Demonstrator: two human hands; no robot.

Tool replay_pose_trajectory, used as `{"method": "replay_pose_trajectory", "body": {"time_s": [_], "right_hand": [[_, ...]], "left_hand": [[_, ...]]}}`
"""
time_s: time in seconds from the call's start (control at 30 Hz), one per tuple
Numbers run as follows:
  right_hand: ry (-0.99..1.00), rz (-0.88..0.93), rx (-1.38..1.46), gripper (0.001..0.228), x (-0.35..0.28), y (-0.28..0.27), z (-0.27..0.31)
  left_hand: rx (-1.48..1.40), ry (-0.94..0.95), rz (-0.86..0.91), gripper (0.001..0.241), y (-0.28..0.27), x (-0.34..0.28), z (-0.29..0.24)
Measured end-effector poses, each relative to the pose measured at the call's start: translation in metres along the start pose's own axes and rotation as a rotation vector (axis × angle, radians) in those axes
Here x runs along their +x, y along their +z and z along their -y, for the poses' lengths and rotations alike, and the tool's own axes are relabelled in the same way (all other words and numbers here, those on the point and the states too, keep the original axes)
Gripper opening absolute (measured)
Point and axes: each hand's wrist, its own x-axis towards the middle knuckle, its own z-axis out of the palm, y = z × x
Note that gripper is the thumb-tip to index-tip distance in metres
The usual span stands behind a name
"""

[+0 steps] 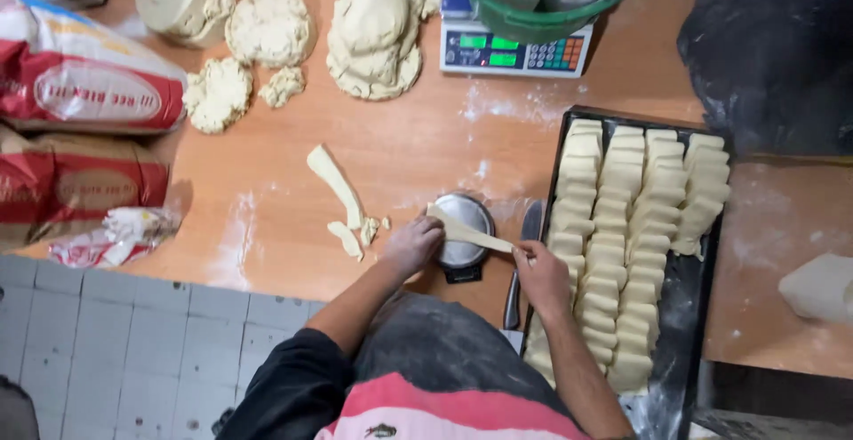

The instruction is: Weighing and shaping dough pieces into triangles for pastries on a workbench.

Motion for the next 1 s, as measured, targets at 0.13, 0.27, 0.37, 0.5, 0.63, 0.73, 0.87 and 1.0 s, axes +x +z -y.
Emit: {"method": "replay_pose_trajectory", "body": {"time_s": [0.13, 0.27, 0.37, 0.5, 0.63, 0.73, 0.87, 1.0], "right_hand": [[-0.087, 0.075, -0.041, 0.03, 0.012, -0.007, 0.043], [-0.303, 0.094, 0.058, 0.027, 0.034, 0.021, 0.072], [-0.315, 0.151, 0.096, 0.026, 0.057, 0.045, 0.073], [-0.304, 0.18, 0.187, 0.029, 0.084, 0.076, 0.032], [-0.281, 0.196, 0.227, 0.033, 0.08, 0.055, 0.019], [-0.236, 0.2, 0.116, 0.034, 0.053, 0.036, 0.044], [-0.302, 0.198, 0.058, 0.024, 0.027, 0.036, 0.078], [-0.469, 0.183, 0.124, 0.02, 0.035, 0.063, 0.074]], "left_hand": [[-0.005, -0.003, -0.088, 0.017, -0.019, 0.001, -0.019], [-0.027, -0.031, -0.126, 0.015, -0.028, 0.002, -0.026], [-0.119, -0.182, -0.15, 0.014, -0.043, -0.001, -0.036], [-0.164, -0.327, -0.25, 0.016, -0.063, -0.02, -0.035], [-0.156, -0.527, -0.174, 0.015, -0.071, -0.057, -0.021], [-0.155, -0.597, -0.256, 0.014, -0.078, -0.082, -0.016], [-0.048, -0.791, -0.317, 0.013, -0.074, -0.113, -0.003], [0.05, -0.842, -0.193, 0.017, -0.078, -0.11, 0.006]]}}
